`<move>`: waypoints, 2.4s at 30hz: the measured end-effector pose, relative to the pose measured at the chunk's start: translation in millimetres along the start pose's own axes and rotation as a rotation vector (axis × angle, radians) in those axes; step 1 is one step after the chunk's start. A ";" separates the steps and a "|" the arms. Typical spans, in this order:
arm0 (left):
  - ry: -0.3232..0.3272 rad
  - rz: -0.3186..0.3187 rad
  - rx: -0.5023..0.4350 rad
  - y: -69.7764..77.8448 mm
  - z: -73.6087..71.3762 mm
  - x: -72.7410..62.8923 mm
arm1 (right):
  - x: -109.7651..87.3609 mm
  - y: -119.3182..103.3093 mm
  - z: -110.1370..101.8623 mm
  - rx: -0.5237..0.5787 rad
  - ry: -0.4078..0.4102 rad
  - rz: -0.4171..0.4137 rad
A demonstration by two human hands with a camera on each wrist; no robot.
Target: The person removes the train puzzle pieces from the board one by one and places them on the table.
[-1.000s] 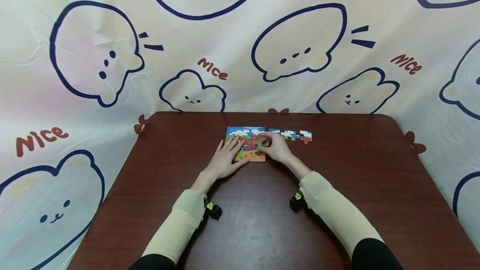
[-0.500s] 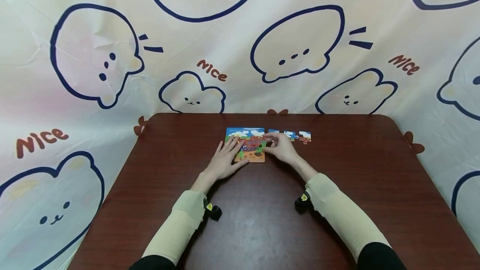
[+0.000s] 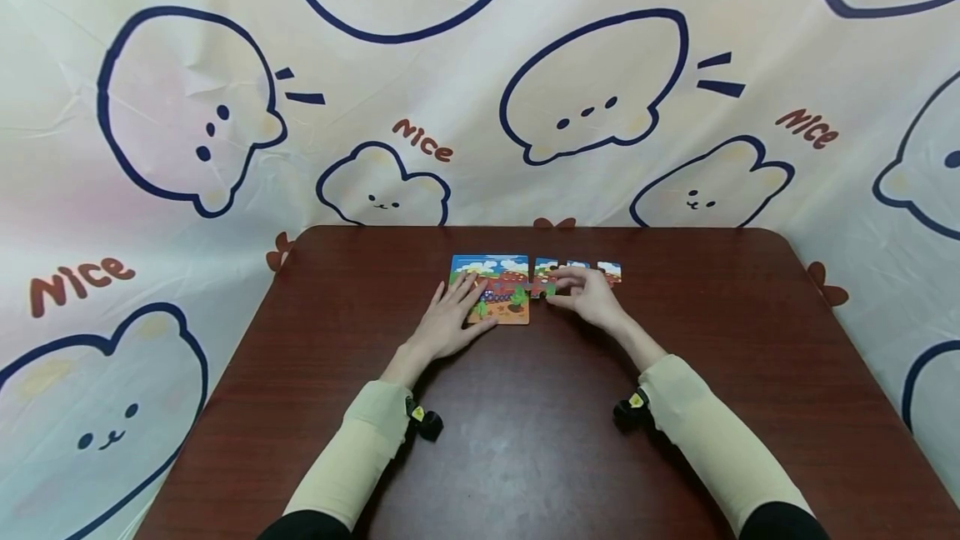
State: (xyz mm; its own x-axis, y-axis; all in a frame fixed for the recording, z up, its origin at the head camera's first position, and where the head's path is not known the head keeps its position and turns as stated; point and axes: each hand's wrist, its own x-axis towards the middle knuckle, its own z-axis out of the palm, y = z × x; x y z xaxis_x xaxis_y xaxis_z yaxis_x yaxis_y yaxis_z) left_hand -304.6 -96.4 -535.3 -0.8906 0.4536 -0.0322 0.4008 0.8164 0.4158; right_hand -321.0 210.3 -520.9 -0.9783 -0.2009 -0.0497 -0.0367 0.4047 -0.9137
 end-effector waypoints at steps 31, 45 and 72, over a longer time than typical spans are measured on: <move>0.004 0.000 -0.007 -1.7 1.9 1.5 | -37.2 36.8 -81.9 -0.043 0.030 0.112; 0.002 0.000 -0.005 -1.7 2.3 1.0 | -38.0 43.0 -95.8 -0.087 -0.061 0.095; -0.025 -0.011 -0.037 -1.2 -2.1 1.2 | -30.9 29.7 -81.5 -0.016 0.089 0.095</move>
State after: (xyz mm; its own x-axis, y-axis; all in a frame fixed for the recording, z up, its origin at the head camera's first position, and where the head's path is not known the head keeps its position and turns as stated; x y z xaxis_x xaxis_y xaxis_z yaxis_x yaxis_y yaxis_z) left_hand -306.6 -97.6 -534.0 -0.8892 0.4537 -0.0592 0.3823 0.8078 0.4486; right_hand -308.5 301.2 -513.7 -0.9917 -0.0816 -0.0991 0.0544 0.4323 -0.9001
